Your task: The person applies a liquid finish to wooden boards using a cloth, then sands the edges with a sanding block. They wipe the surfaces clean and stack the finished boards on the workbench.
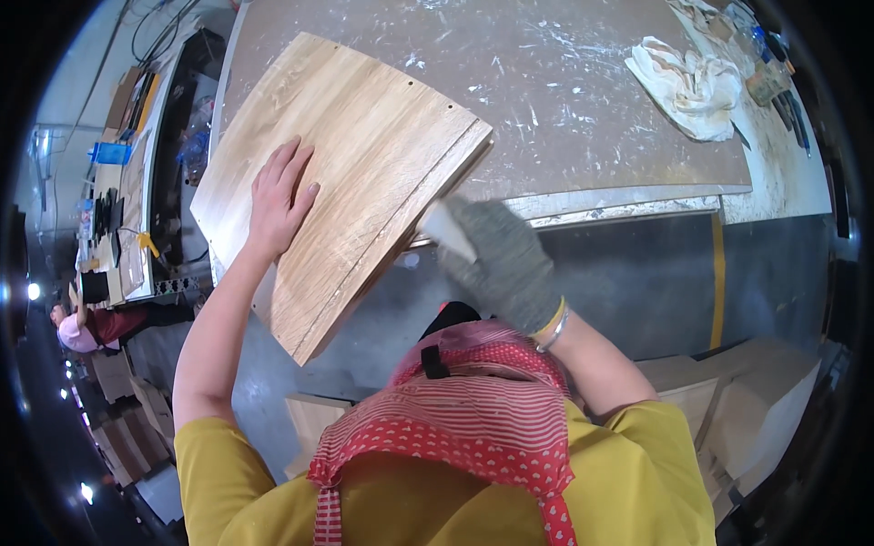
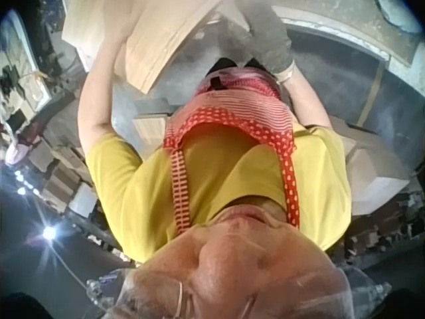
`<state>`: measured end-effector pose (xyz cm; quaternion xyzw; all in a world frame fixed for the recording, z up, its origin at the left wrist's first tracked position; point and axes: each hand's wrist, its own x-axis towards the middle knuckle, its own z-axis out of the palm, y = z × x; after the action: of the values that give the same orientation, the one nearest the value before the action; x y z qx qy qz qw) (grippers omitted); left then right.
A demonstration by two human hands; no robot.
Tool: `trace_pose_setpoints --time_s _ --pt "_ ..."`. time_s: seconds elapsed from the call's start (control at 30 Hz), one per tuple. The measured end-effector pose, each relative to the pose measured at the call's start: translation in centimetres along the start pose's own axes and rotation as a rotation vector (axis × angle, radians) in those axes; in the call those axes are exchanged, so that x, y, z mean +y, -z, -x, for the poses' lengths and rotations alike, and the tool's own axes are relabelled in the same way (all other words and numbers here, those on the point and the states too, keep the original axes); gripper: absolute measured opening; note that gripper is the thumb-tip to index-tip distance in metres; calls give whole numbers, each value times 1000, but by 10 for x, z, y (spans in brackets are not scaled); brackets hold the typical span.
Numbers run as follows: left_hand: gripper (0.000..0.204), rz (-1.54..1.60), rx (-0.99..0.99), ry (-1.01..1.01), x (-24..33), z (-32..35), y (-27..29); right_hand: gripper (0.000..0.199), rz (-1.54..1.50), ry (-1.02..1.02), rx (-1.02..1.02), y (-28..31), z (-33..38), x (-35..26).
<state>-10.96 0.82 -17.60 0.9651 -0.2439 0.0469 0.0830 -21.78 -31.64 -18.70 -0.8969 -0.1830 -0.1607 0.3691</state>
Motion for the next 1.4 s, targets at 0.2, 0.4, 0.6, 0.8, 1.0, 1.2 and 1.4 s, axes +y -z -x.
trace_pose_setpoints --time_s 0.2,0.4,0.6,0.8,1.0,1.2,1.4 --pt "51 15 60 -23 -6 3 -7 54 -10 -79 118 -18 10 -21" --pt "51 13 76 -21 -7 4 -8 51 30 -45 209 -22 13 -16" --pt "52 21 96 -33 -8 3 -9 55 47 6 17 -24 18 -35" --pt "51 32 159 -68 -15 4 -17 51 18 -114 199 -33 19 -59" --pt "52 5 218 -93 -21 2 -27 53 40 131 -144 -68 53 -112" --pt "53 3 264 -107 -23 4 -31 55 -184 -7 -88 -78 74 -125" --pt "53 17 260 -114 -24 3 -31 58 -104 20 -137 -89 61 -146"
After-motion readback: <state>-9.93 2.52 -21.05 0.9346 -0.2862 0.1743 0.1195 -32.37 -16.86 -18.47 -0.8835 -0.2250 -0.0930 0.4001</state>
